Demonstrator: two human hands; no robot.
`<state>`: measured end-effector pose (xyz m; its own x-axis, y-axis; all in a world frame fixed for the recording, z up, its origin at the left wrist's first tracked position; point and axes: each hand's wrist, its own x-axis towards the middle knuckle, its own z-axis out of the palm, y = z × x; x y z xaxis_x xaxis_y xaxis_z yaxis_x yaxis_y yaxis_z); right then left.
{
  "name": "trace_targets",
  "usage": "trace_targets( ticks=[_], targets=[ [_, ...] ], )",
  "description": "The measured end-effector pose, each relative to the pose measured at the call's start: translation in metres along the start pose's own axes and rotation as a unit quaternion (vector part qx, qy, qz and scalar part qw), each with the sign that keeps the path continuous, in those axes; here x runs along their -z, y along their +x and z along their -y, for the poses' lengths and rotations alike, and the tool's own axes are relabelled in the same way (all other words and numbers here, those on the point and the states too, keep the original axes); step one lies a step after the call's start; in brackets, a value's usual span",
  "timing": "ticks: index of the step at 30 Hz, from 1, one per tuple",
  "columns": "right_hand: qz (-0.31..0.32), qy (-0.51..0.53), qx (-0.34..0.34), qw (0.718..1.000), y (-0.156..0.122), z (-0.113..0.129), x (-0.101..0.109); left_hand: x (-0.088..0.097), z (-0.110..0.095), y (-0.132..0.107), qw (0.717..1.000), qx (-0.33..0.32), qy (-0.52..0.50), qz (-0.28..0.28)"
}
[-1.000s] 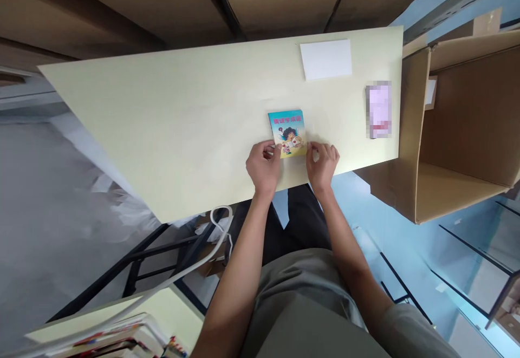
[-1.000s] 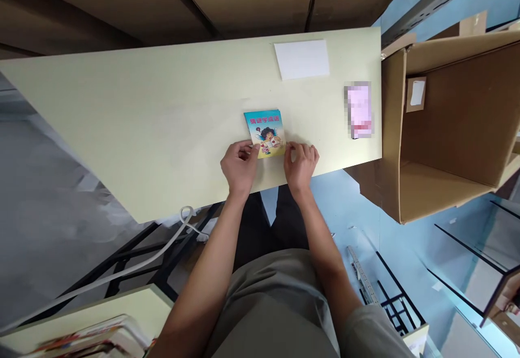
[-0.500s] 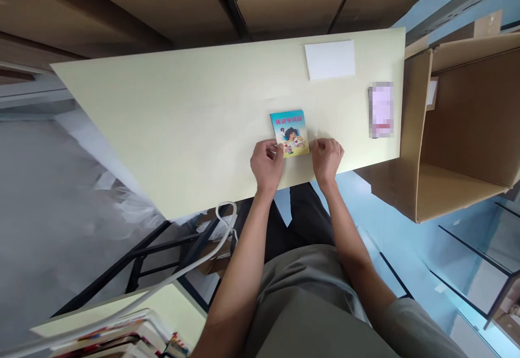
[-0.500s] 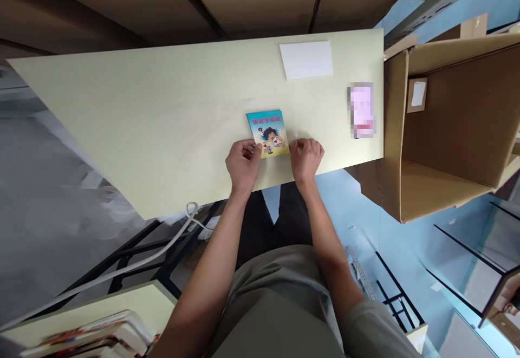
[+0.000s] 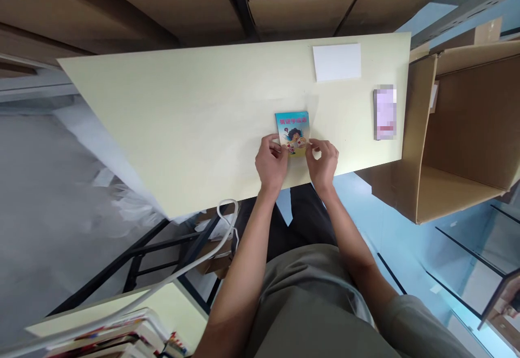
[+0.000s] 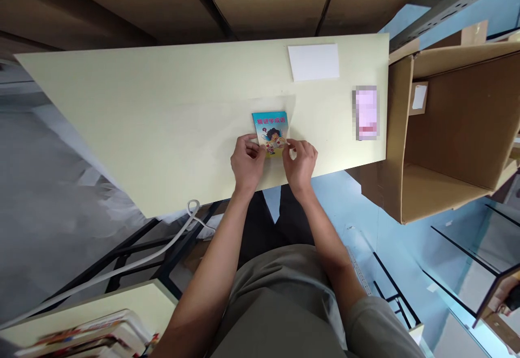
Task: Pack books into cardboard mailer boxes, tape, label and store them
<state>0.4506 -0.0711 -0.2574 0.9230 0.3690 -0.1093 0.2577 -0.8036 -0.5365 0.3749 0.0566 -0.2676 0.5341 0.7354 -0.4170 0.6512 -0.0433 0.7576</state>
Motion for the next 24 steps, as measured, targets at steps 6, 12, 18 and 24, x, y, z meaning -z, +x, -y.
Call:
trace_targets(
  ticks=[6, 12, 18, 24],
  targets=[
    [0.026, -0.068, 0.054, 0.996, -0.008, 0.003, -0.018, -0.011, -0.025, 0.008, 0.997, -0.075, 0.029, -0.009],
    [0.087, -0.052, 0.049, 0.994, -0.011, 0.002, -0.019, -0.033, -0.032, 0.021, 0.997, -0.053, 0.051, -0.008],
    [0.028, 0.085, -0.037, 0.995, -0.011, -0.007, -0.005, -0.032, -0.029, 0.01, 0.991, -0.1, 0.054, -0.064],
    [0.071, 0.166, -0.089, 0.979, -0.001, -0.011, -0.007, -0.032, -0.025, 0.013, 0.99, -0.107, 0.055, -0.076]
  ],
)
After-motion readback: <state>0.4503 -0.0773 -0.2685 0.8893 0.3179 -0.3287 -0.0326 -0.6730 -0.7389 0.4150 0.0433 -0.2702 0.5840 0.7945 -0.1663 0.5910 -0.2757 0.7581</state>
